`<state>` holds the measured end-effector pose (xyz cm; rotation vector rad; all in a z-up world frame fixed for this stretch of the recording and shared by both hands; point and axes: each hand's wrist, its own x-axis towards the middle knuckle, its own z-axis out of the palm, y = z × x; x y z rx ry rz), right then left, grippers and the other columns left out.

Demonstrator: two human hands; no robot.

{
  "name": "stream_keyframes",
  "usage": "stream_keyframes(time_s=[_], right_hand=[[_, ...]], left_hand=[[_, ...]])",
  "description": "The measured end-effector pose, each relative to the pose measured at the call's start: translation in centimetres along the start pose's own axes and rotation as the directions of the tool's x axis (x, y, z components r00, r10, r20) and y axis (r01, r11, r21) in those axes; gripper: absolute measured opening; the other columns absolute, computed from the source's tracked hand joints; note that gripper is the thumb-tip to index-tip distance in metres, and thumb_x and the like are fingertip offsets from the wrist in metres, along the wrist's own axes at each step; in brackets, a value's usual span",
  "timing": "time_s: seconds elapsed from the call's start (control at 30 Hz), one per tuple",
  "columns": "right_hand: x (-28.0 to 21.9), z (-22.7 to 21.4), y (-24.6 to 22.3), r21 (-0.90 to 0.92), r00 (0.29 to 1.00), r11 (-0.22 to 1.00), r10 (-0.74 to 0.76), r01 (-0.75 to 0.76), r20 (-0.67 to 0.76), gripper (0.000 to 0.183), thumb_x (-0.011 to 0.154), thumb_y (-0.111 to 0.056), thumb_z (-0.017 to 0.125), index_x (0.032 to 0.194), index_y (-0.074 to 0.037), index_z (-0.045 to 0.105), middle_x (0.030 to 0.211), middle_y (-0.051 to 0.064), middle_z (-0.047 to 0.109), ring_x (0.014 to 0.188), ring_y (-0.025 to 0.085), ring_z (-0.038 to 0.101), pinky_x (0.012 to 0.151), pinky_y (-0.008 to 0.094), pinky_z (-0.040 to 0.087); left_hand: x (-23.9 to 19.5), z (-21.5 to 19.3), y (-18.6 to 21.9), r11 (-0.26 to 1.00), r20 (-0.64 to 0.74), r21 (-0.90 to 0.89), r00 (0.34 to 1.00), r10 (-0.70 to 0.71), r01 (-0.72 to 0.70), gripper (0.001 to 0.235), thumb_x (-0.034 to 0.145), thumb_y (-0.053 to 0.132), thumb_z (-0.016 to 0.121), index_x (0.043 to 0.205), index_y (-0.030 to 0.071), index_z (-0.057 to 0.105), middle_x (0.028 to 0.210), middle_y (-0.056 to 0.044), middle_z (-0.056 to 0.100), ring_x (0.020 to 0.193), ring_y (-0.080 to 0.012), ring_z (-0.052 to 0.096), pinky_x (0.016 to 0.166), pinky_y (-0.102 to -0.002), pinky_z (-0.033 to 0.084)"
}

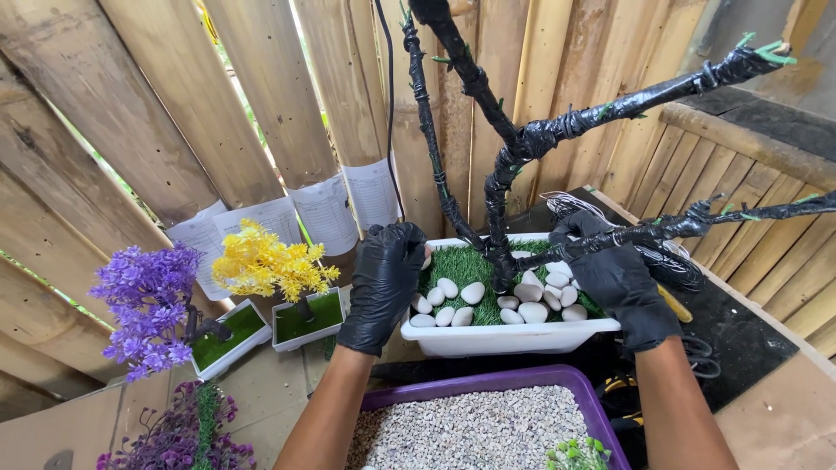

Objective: Arranging white decorative stones in a tray and around the base of an artificial tree in a pot.

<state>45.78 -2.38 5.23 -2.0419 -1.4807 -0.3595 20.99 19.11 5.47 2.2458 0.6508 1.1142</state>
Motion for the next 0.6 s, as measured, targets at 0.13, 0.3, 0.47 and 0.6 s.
stream_keyframes(time_s=[0.13, 0.3, 0.47, 0.6], right_hand=[[-0.4, 1.3, 1.7, 0.095, 0.997, 0.993, 0.072, -0.070, -0.016, 0.019, 0.100, -0.028, 0.066, 0.112, -0.013, 0.068, 0.102, 0.008, 0.068, 0.101, 0.029, 0.066, 0.096, 0.036, 0.048], [-0.2, -0.5, -0.6, 0.194, 0.997, 0.978, 0.076, -0.077, 0.011, 0.020, 0.099, -0.018, 0.064, 0.109, -0.002, 0.071, 0.099, 0.026, 0.068, 0.100, 0.042, 0.064, 0.096, 0.039, 0.047], [-0.1, -0.8, -0.7, 0.135, 0.999, 0.990, 0.027, -0.029, 0.017, 0.019, 0.101, -0.024, 0.064, 0.105, -0.006, 0.068, 0.094, 0.015, 0.064, 0.093, 0.035, 0.063, 0.092, 0.037, 0.045], [-0.3, 1.1, 2.1, 0.054, 1.000, 0.998, 0.023, -0.023, 0.003, 0.019, 0.102, -0.032, 0.065, 0.108, -0.014, 0.065, 0.094, 0.005, 0.063, 0.092, 0.027, 0.064, 0.094, 0.035, 0.046]], left_hand=[[0.3, 0.4, -0.4, 0.999, -0.026, 0.025, 0.999, 0.029, -0.029, 0.008, 0.087, 0.025, 0.082, 0.087, 0.022, 0.075, 0.076, -0.006, 0.072, 0.083, -0.0316, 0.070, 0.075, -0.040, 0.058], [0.2, -0.3, 0.5, 0.999, -0.018, -0.048, 1.000, 0.016, -0.017, 0.006, 0.088, 0.024, 0.081, 0.087, 0.021, 0.076, 0.078, -0.005, 0.072, 0.082, -0.0271, 0.070, 0.076, -0.037, 0.057], [0.3, 0.3, 1.0, 1.000, -0.114, 0.014, 0.993, 0.014, -0.012, 0.019, 0.087, 0.028, 0.084, 0.096, 0.012, 0.079, 0.086, -0.021, 0.075, 0.087, -0.0414, 0.071, 0.076, -0.049, 0.058], [0.2, -0.1, 1.0, 1.000, -0.108, -0.002, 0.994, 0.014, -0.014, 0.021, 0.088, 0.027, 0.082, 0.102, 0.013, 0.078, 0.090, -0.021, 0.075, 0.089, -0.0421, 0.071, 0.078, -0.051, 0.059]])
